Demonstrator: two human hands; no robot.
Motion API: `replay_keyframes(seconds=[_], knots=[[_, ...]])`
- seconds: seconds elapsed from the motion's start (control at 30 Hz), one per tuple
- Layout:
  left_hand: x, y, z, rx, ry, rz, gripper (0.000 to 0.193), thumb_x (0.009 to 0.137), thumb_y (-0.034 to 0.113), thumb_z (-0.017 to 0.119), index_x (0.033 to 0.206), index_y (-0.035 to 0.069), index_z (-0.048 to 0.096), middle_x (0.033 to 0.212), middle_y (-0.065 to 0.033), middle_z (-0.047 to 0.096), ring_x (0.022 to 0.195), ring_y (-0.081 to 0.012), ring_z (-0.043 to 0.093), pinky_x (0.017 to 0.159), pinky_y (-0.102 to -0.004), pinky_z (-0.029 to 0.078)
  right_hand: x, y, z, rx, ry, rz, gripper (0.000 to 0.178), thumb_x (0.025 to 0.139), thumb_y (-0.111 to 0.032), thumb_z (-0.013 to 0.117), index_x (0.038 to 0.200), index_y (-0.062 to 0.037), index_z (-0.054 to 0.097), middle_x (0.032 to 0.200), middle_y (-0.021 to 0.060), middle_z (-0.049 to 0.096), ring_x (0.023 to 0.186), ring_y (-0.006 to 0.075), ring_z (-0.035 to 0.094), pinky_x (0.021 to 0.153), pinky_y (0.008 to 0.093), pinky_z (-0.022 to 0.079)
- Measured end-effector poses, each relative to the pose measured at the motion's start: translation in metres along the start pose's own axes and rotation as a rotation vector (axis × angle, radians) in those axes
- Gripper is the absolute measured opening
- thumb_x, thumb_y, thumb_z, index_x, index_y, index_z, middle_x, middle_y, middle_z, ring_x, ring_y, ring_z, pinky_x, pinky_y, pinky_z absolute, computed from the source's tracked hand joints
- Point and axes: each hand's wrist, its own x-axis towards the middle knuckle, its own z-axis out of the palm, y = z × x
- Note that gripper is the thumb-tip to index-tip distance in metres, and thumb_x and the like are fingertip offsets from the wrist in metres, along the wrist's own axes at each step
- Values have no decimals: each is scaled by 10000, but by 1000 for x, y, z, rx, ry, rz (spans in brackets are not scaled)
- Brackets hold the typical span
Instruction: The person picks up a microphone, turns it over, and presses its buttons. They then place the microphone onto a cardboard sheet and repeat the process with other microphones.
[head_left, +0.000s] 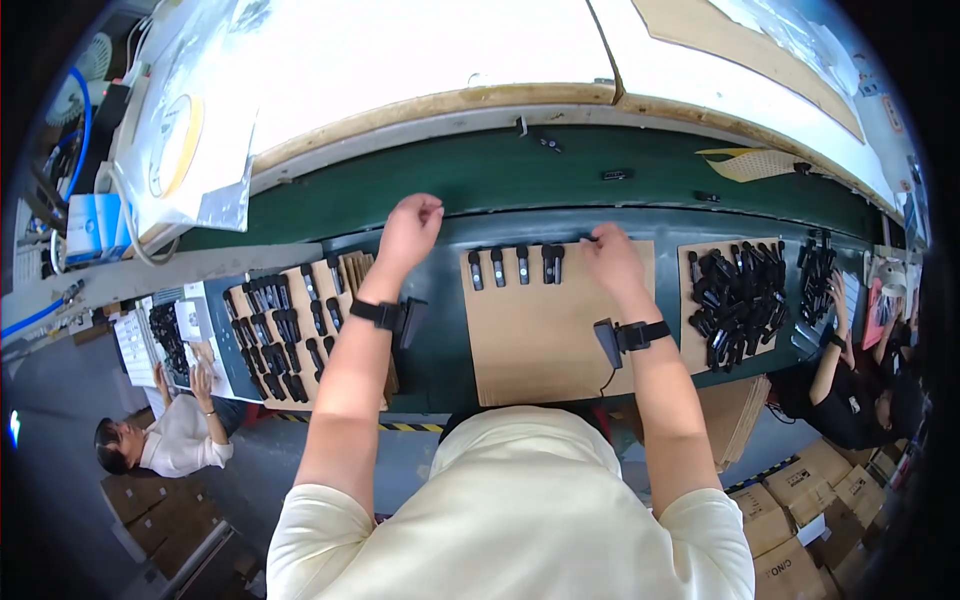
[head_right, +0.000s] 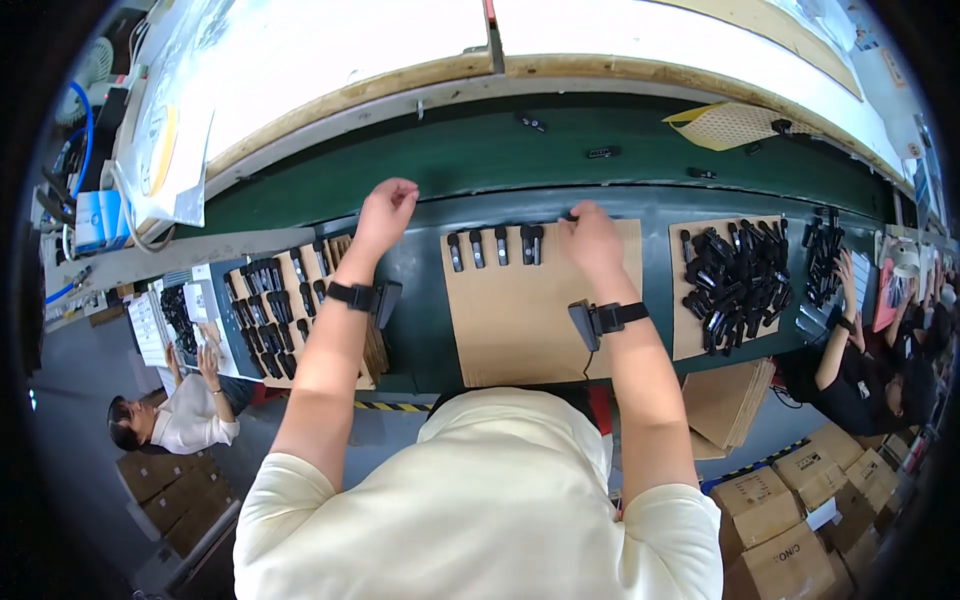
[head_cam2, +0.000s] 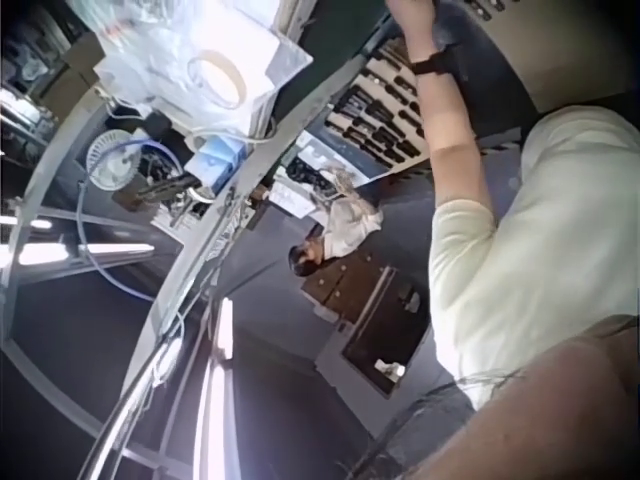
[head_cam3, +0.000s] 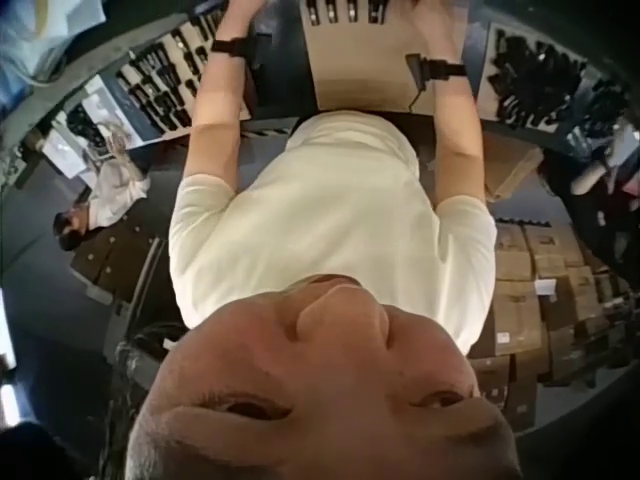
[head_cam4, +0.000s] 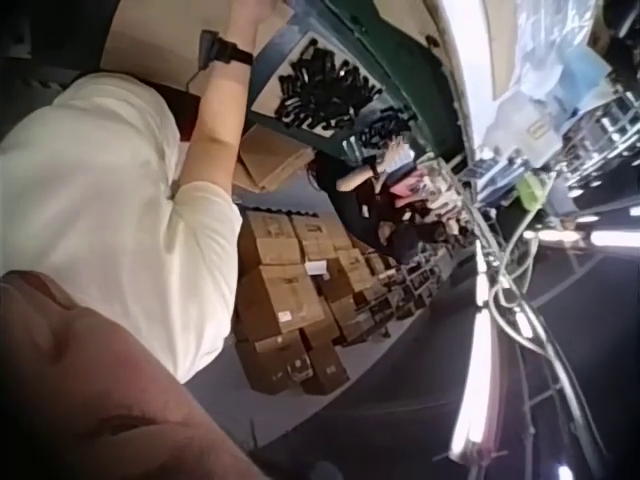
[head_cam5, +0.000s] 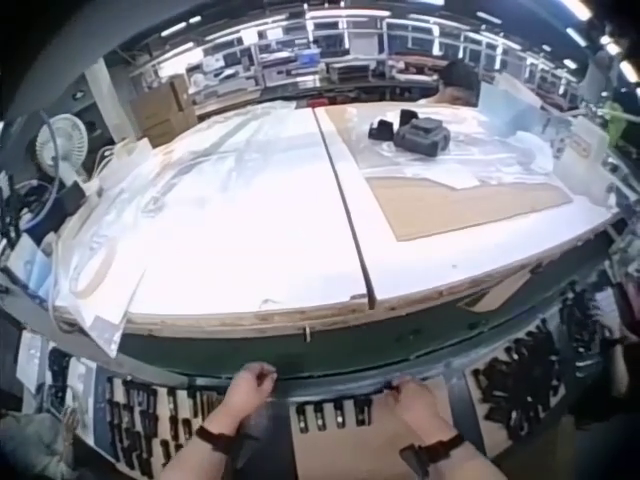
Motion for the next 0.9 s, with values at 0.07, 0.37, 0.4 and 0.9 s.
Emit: replay_keyframes(seconds=[0.07,0.37,0.4,0.9], knots=[[32,6,4,39,-30,29,170,858,106,645,987,-5,640,909,-148,662,813,-233,660,741,-322,525,20,10,-7,12,11,3,262,798,-202,674,990,-44,589,974,173,644,934,366,623,798,451,508],[98,10,48,441,-136,342,227,855,117,663,1043,-3,621,989,-167,656,900,-225,650,808,-305,505,110,46,8,-272,190,-290,245,826,-205,639,1024,-62,615,990,162,624,957,355,587,869,463,470],[104,12,50,410,-158,351,226,853,114,664,1042,-2,620,989,-165,654,903,-226,648,809,-305,504,117,57,16,-289,142,-255,236,837,-204,624,1030,-67,623,992,162,624,959,352,585,878,464,464],[57,17,17,16,-373,241,223,821,63,693,1024,18,611,987,-129,617,944,-234,608,832,-305,489,45,9,-48,622,-49,-51,236,908,-164,614,1076,1,594,970,140,650,937,229,619,866,348,481]])
